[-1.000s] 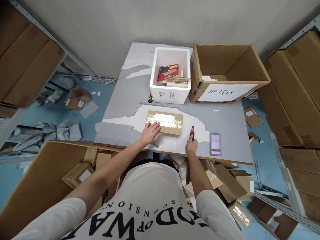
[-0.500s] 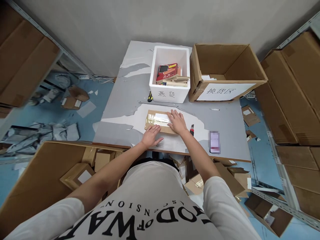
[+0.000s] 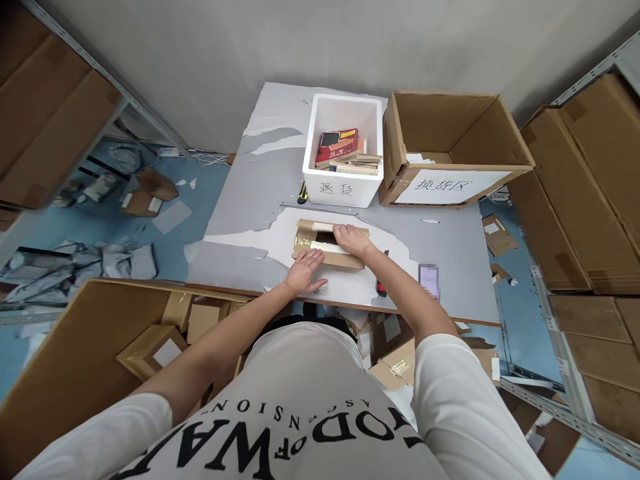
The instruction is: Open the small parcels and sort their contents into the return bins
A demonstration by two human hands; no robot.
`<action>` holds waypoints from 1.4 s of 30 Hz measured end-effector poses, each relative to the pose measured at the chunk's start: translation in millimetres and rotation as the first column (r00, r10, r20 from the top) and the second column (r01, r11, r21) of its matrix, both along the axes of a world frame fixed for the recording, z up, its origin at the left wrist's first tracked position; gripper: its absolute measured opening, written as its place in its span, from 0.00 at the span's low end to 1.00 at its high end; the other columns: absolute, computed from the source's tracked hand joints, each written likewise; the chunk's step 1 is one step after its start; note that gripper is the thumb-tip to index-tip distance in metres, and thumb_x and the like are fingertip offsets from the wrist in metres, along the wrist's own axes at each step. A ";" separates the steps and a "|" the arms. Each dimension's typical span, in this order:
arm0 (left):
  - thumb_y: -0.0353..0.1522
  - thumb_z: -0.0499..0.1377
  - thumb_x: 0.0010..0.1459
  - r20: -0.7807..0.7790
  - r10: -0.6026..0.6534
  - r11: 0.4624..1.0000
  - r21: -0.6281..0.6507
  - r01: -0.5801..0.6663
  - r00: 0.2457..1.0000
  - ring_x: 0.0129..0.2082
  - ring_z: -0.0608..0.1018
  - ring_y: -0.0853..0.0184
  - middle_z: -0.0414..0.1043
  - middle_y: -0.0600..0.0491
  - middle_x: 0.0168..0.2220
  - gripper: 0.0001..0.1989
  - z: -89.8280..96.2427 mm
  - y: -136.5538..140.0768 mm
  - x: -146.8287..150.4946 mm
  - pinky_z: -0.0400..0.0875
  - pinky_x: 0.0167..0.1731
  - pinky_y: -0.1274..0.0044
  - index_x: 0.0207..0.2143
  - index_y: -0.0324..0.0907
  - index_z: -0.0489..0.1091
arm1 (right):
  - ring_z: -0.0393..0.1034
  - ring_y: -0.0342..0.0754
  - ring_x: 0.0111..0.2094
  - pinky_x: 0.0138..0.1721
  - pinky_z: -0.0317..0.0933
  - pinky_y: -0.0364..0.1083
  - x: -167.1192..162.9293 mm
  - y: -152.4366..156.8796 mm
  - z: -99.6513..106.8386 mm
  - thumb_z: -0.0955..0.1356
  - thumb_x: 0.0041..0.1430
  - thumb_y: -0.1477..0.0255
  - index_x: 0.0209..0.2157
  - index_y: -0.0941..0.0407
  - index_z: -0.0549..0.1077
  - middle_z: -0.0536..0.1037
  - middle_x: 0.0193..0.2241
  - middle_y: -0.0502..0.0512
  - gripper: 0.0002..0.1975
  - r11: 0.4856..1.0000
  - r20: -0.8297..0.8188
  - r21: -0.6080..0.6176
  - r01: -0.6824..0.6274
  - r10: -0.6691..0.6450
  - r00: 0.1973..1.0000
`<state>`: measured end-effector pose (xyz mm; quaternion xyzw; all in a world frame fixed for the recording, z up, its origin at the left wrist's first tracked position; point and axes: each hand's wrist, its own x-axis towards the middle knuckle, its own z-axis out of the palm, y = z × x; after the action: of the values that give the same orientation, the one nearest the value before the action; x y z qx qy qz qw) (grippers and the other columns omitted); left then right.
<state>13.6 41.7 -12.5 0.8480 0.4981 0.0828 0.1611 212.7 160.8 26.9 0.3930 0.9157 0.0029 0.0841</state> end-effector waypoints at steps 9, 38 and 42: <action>0.44 0.52 0.59 0.000 -0.025 1.000 0.013 0.025 1.000 0.67 0.53 0.55 0.52 0.40 0.66 0.36 -4.0 -8.7 -1.0 0.46 0.64 0.61 0.64 0.33 0.51 | 0.65 0.58 0.48 0.49 0.56 0.54 0.4 57.7 2.2 0.57 0.66 0.69 0.54 0.59 0.65 0.71 0.48 0.67 0.18 0.940 -0.234 -0.008 0.341 -0.334 0.913; 0.60 0.59 0.40 -0.375 0.018 0.992 -0.112 -0.065 0.927 0.64 0.54 0.41 0.56 0.36 0.63 0.51 45.5 93.7 -27.9 0.29 0.58 0.44 0.61 0.41 0.60 | 0.65 0.57 0.55 0.52 0.58 0.52 20.2 -100.6 12.8 0.57 0.66 0.60 0.39 0.60 0.73 0.68 0.56 0.67 0.21 0.953 -0.145 -0.302 -0.036 -0.009 0.989; 0.57 0.56 0.49 -0.323 -0.154 0.987 -0.009 0.159 0.934 0.67 0.47 0.43 0.53 0.41 0.65 0.37 37.5 79.7 -23.9 0.25 0.59 0.46 0.56 0.45 0.68 | 0.72 0.53 0.44 0.42 0.62 0.49 7.8 -72.7 18.4 0.54 0.67 0.73 0.47 0.58 0.71 0.76 0.45 0.62 0.18 0.940 0.002 -0.327 0.102 -0.107 0.994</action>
<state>-10.3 121.4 25.0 0.8883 0.4480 -0.0658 0.0763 220.5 88.1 45.3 0.4218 0.8819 -0.1564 0.1407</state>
